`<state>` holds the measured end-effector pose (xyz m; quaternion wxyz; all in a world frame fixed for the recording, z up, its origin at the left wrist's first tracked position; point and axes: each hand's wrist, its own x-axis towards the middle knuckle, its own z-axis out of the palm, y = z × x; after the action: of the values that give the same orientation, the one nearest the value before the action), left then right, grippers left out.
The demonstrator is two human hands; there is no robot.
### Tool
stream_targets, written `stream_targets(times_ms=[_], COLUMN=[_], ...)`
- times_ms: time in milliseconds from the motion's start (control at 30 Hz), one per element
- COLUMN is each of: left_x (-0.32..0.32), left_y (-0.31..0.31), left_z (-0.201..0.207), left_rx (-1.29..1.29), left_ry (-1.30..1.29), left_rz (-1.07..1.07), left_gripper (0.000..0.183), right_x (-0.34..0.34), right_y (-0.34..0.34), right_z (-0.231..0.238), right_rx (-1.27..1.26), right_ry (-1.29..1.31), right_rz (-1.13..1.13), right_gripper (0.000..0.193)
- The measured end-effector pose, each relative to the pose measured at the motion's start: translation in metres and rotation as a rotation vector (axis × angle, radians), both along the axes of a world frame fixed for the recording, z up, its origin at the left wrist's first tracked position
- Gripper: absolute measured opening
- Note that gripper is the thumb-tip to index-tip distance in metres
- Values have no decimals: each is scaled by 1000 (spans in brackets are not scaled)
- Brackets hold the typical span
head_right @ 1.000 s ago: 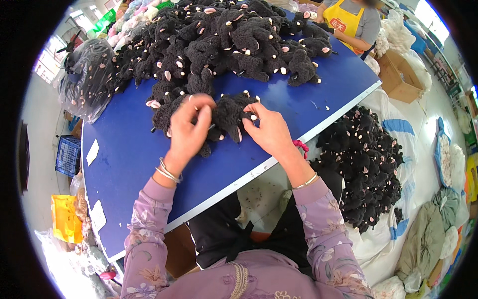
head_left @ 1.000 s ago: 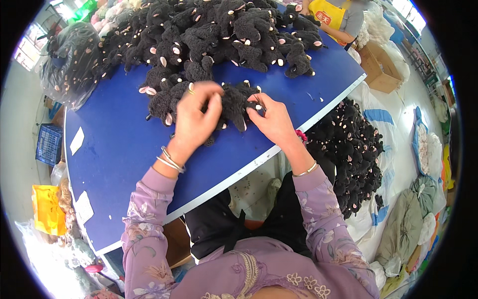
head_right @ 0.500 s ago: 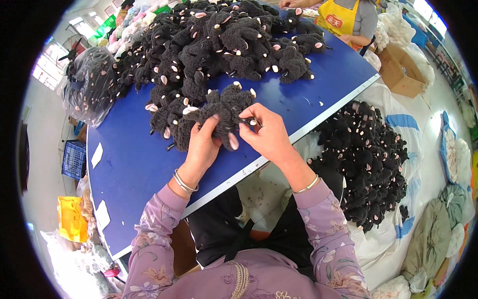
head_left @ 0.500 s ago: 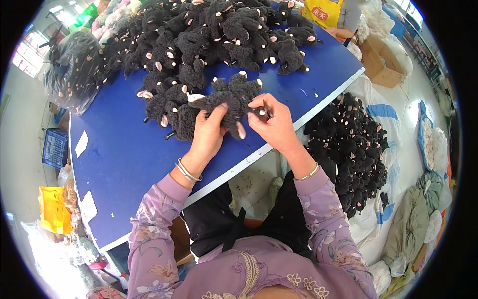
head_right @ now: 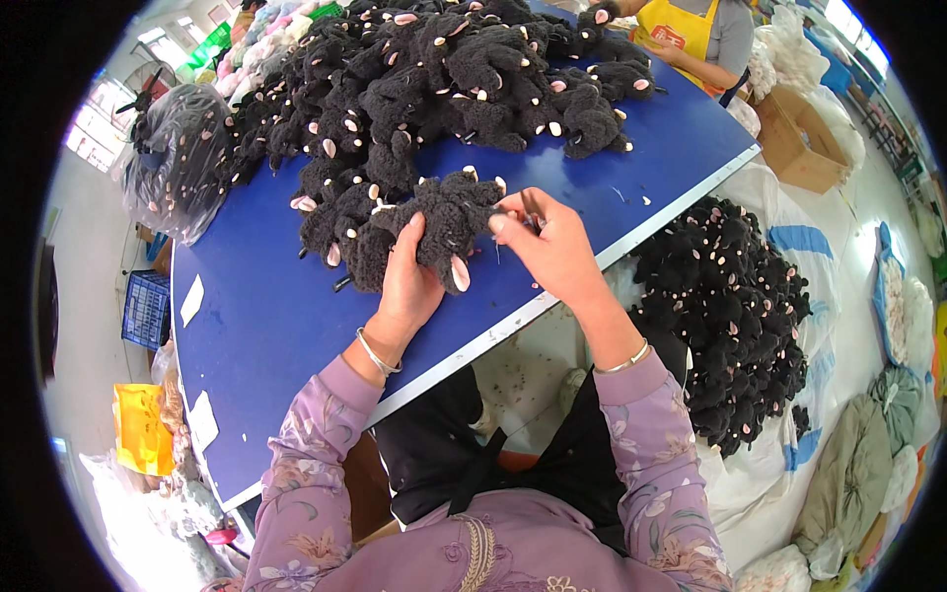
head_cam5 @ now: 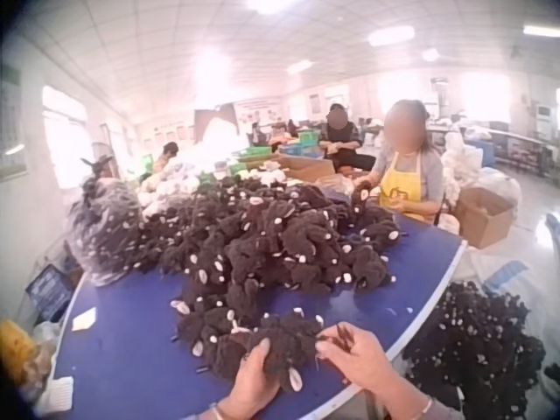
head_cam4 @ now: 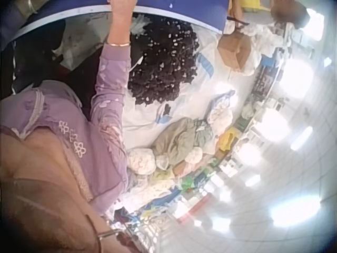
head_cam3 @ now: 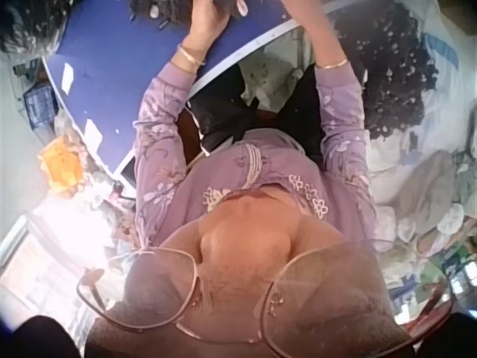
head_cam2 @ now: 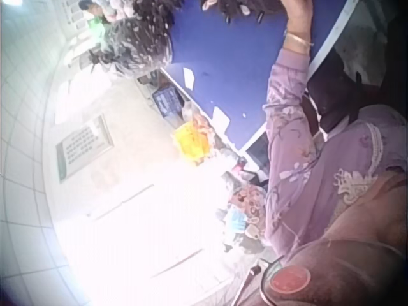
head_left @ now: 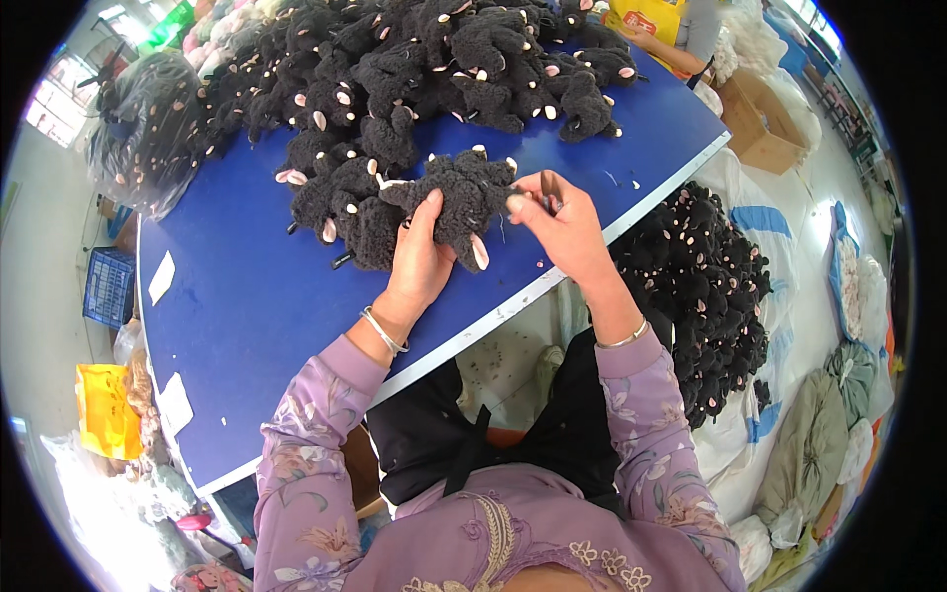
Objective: The person trims loose threads and excess fabric from small black stuffed animals using scissors. They handle each toy one at a time, snip stray fibers, and place the finished items into a large white sack.
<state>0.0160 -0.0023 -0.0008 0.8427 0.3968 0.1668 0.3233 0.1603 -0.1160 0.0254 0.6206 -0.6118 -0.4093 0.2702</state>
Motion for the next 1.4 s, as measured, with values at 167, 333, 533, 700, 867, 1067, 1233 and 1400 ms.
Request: stream_targets(times_ms=[167, 333, 533, 700, 867, 1067, 1233, 1400], left_x=[-2, 0, -6, -5, -3, -4, -5, 1], left_y=[7, 5, 8, 11, 7, 1, -2, -9], left_z=[-10, -11, -13, -15, -7, -9, -7, -4], left_rx=[48, 28, 120, 137, 185, 320, 432, 465], left_ry=[22, 48, 32, -28, 35, 91, 108, 63], left_rz=[1, 45, -172, -181, -117, -102, -51, -69], left_gripper=[40, 42, 58, 69, 47, 18, 24, 63], right_x=[11, 1, 2, 13, 9, 14, 20, -14], right_y=[0, -3, 4, -2, -3, 0, 2, 4], right_z=[-4, 8, -9, -6, 1, -13, -23, 1], right_rx=[106, 103, -47, -92, -31, -17, -13, 83], right_ry=[238, -243, -114, 359, 521, 496, 368, -496], right_rz=[-94, -99, 15, 177, 182, 185, 157, -83], right_gripper=[16, 47, 27, 15, 23, 17, 12, 18])
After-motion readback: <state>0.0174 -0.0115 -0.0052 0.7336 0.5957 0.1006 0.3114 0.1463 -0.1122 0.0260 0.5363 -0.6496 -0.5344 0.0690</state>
